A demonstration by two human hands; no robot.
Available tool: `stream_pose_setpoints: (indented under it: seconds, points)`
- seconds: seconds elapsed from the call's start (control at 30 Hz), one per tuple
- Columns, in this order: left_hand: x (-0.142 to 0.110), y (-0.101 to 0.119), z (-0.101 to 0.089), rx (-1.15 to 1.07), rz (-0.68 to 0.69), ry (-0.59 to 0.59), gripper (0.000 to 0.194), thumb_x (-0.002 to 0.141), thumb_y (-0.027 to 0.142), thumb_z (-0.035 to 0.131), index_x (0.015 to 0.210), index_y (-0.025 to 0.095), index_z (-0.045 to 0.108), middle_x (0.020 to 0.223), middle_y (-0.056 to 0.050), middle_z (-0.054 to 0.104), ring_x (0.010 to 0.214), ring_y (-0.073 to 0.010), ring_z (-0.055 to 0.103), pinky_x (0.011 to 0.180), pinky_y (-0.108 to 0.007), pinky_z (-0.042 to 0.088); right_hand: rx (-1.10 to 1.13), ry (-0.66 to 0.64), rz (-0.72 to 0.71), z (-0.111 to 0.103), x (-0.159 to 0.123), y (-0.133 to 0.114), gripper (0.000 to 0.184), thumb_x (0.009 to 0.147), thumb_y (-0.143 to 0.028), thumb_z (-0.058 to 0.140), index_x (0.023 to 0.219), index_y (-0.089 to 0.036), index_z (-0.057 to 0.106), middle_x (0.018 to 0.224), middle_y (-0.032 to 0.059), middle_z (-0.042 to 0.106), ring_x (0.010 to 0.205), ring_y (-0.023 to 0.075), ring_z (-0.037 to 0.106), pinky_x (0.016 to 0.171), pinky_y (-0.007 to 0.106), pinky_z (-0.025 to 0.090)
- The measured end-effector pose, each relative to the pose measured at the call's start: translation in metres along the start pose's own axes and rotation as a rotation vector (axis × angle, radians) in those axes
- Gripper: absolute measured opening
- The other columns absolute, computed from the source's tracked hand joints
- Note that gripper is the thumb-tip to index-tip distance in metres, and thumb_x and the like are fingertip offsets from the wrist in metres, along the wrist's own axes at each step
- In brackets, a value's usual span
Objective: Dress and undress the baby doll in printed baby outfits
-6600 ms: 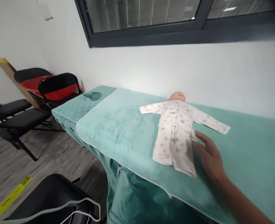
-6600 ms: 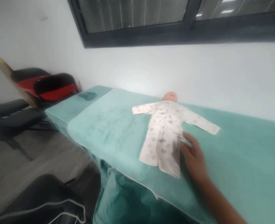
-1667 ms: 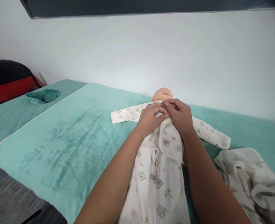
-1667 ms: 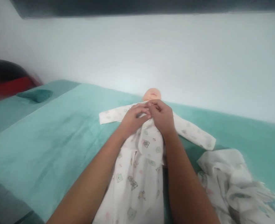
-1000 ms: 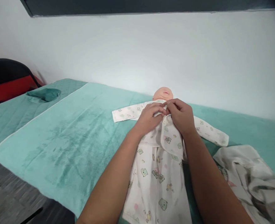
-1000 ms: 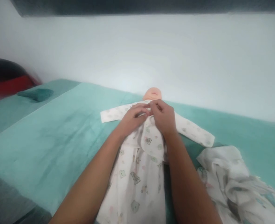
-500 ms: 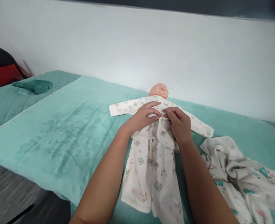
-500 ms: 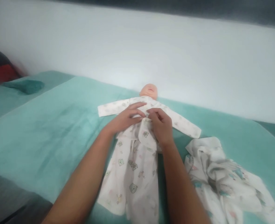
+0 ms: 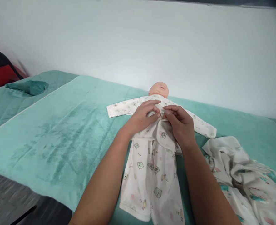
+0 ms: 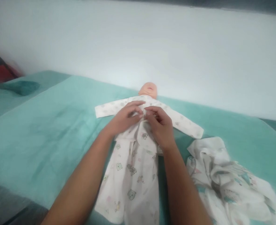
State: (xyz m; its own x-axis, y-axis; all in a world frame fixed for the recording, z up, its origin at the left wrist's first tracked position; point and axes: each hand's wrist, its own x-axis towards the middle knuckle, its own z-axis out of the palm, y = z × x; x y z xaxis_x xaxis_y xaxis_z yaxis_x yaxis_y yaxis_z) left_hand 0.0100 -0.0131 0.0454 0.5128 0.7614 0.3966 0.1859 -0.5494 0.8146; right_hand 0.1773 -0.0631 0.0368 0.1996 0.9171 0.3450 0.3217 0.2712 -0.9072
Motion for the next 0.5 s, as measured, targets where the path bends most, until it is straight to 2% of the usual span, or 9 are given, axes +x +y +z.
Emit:
stream_pose_setpoints:
  seconds: [0.07, 0.13, 0.27, 0.33, 0.43, 0.5]
  points:
    - [-0.001, -0.001, 0.000, -0.147, -0.012, 0.094, 0.009, 0.090, 0.025, 0.055, 0.085, 0.021, 0.061, 0.142, -0.006, 0.055, 0.136, -0.0211, 0.046, 0.117, -0.041, 0.032, -0.146, -0.028, -0.022, -0.002, -0.002, -0.006, 0.021, 0.087, -0.038, 0.061, 0.099, -0.024, 0.071, 0.075, -0.0022, 0.063, 0.058, 0.0107, 0.046, 0.054, 0.025, 0.036]
    - [-0.002, -0.003, 0.001, -0.286, -0.044, 0.202, 0.008, 0.089, 0.025, 0.055, 0.085, 0.021, 0.059, 0.138, -0.005, 0.058, 0.132, -0.0216, 0.050, 0.113, -0.040, 0.035, -0.278, -0.111, -0.044, -0.006, -0.005, -0.015, 0.020, 0.088, -0.038, 0.059, 0.092, -0.023, 0.072, 0.070, -0.0027, 0.061, 0.060, 0.0113, 0.049, 0.059, 0.026, 0.038]
    - [-0.002, -0.016, 0.006, -0.554, -0.152, 0.472, 0.010, 0.087, 0.030, 0.057, 0.088, 0.020, 0.060, 0.125, -0.004, 0.065, 0.113, -0.0205, 0.061, 0.100, -0.036, 0.046, -0.299, -0.260, -0.008, -0.015, -0.013, -0.027, 0.024, 0.089, -0.042, 0.058, 0.084, -0.022, 0.072, 0.061, -0.0034, 0.057, 0.059, 0.0124, 0.051, 0.058, 0.026, 0.037]
    - [-0.005, -0.028, 0.005, -0.670, -0.215, 0.641, 0.014, 0.085, 0.034, 0.058, 0.090, 0.020, 0.060, 0.115, -0.005, 0.068, 0.100, -0.0189, 0.064, 0.092, -0.034, 0.050, -0.257, -0.171, -0.001, -0.018, -0.017, -0.022, 0.025, 0.087, -0.043, 0.060, 0.083, -0.021, 0.072, 0.058, -0.0038, 0.053, 0.056, 0.0121, 0.048, 0.056, 0.026, 0.036]
    - [-0.015, -0.048, -0.003, -0.760, -0.294, 0.882, 0.019, 0.081, 0.036, 0.059, 0.089, 0.019, 0.059, 0.100, -0.005, 0.069, 0.090, -0.0176, 0.065, 0.085, -0.032, 0.052, -0.188, 0.177, 0.002, -0.032, -0.022, 0.001, 0.027, 0.086, -0.043, 0.059, 0.083, -0.020, 0.072, 0.055, -0.0042, 0.048, 0.053, 0.0120, 0.044, 0.052, 0.026, 0.034]
    - [-0.021, -0.058, -0.011, -0.762, -0.317, 0.965, 0.020, 0.079, 0.036, 0.060, 0.088, 0.018, 0.059, 0.092, -0.005, 0.068, 0.088, -0.0171, 0.065, 0.083, -0.031, 0.052, -0.211, 0.344, 0.004, -0.052, -0.025, 0.022, 0.030, 0.086, -0.045, 0.057, 0.086, -0.019, 0.071, 0.056, -0.0040, 0.047, 0.052, 0.0123, 0.043, 0.051, 0.027, 0.032]
